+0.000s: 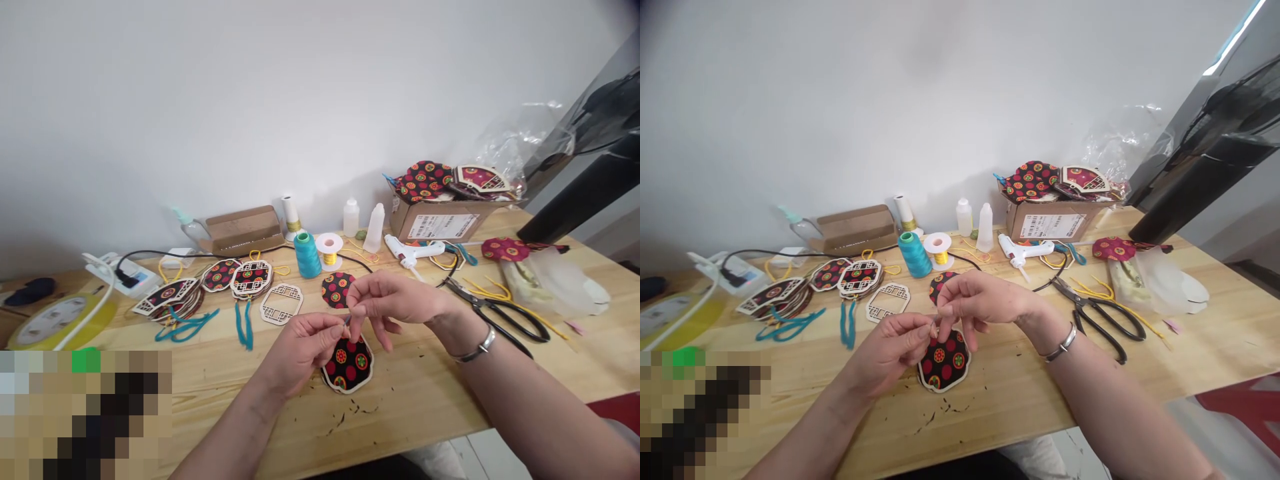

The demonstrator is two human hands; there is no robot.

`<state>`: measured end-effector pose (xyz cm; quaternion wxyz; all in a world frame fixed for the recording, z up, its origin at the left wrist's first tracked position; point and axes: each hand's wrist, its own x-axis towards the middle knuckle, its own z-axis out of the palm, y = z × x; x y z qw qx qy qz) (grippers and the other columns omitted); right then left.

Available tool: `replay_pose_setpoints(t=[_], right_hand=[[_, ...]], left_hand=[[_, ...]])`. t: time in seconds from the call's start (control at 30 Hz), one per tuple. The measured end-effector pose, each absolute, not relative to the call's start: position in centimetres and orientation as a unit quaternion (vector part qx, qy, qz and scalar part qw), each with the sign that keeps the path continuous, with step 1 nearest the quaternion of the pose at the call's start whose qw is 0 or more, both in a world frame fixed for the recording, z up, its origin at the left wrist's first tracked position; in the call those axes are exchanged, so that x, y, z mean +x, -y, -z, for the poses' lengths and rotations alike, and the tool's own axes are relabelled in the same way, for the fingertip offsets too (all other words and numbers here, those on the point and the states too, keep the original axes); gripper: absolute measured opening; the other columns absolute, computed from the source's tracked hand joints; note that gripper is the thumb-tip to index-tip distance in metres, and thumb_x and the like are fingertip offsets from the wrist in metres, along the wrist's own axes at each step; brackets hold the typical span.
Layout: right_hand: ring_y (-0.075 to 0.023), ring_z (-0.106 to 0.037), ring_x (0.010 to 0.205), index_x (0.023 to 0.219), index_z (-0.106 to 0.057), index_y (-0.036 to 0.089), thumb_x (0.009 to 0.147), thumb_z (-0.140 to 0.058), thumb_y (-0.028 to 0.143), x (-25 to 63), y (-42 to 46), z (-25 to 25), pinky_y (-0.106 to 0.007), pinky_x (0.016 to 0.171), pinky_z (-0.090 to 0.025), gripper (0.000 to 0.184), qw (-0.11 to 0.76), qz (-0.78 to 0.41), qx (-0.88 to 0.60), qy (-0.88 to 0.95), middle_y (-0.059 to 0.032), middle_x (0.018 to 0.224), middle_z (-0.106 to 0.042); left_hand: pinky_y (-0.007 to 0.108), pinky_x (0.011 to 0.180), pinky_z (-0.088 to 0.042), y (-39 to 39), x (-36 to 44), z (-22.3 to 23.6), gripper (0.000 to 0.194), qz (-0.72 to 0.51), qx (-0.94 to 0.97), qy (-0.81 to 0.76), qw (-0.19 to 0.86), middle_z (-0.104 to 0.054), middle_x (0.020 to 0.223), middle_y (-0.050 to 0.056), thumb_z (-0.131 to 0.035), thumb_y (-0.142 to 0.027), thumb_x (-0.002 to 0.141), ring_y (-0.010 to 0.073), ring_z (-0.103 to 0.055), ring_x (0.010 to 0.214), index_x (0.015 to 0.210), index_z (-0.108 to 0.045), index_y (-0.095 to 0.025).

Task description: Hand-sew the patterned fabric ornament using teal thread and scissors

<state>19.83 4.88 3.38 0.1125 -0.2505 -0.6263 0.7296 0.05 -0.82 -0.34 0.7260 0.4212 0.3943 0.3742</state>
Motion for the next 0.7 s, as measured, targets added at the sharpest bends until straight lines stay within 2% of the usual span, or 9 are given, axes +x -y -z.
replay_pose_setpoints(t=[0.17, 0.3, 0.4, 0.53, 0.7], right_hand=[[-0.0063, -0.059, 0.042, 0.084, -0.046, 0.016, 0.086, -0.055, 0.035, 20.1, -5.3, -2.9, -0.011, 0.033, -0.03, 0.021, 0.157, -0.755, -0.249, 0.586, 0.001, 0.064, -0.066], [-0.0028, -0.048, 0.035, 0.082, -0.05, 0.015, 0.085, -0.057, 0.034, 20.2, -5.7, -2.5, -0.011, 0.032, -0.027, 0.02, 0.189, -0.75, -0.265, 0.576, 0.0063, 0.052, -0.058], [-0.0034, -0.05, 0.036, 0.081, -0.051, 0.015, 0.084, -0.059, 0.034, 20.0, -5.7, -2.3, -0.012, 0.031, -0.024, 0.021, 0.189, -0.757, -0.262, 0.568, 0.0027, 0.058, -0.064], [-0.0069, -0.059, 0.041, 0.081, -0.048, 0.015, 0.083, -0.06, 0.036, 19.5, -5.4, -2.1, -0.013, 0.03, -0.021, 0.024, 0.199, -0.782, -0.223, 0.547, -0.0053, 0.078, -0.071], [-0.0084, -0.061, 0.042, 0.083, -0.047, 0.016, 0.085, -0.058, 0.033, 19.4, -5.2, -1.9, -0.013, 0.03, -0.018, 0.02, 0.192, -0.805, -0.186, 0.529, -0.0065, 0.082, -0.072]], left_hand=[[0.024, 0.043, -0.013, 0.8, 0.0, 0.1, 0.022, -0.384, 0.427, -0.405, 0.711, -0.043, 0.047, -0.004, -0.068, -0.034, 0.074, 0.0044, -0.022, 0.042, 0.072, -0.072, -0.013], [0.022, 0.043, -0.014, 0.3, -0.1, 0.3, 0.02, -0.438, 0.415, -0.393, 0.693, -0.05, 0.052, -0.002, -0.067, -0.031, 0.075, 0.0037, -0.023, 0.042, 0.07, -0.07, -0.013], [0.021, 0.042, -0.016, 0.2, -0.2, 0.5, 0.016, -0.475, 0.395, -0.398, 0.679, -0.052, 0.055, -0.003, -0.069, -0.03, 0.074, 0.0031, -0.025, 0.043, 0.073, -0.071, -0.014], [0.021, 0.043, -0.017, 0.5, -0.2, 0.7, 0.017, -0.45, 0.391, -0.38, 0.707, -0.038, 0.042, -0.007, -0.072, -0.031, 0.072, 0.0041, -0.024, 0.042, 0.072, -0.071, -0.014], [0.022, 0.044, -0.014, 0.8, -0.2, 0.4, 0.019, -0.398, 0.406, -0.339, 0.75, -0.046, 0.052, -0.004, -0.073, -0.031, 0.071, 0.0027, -0.024, 0.043, 0.069, -0.071, -0.013]])
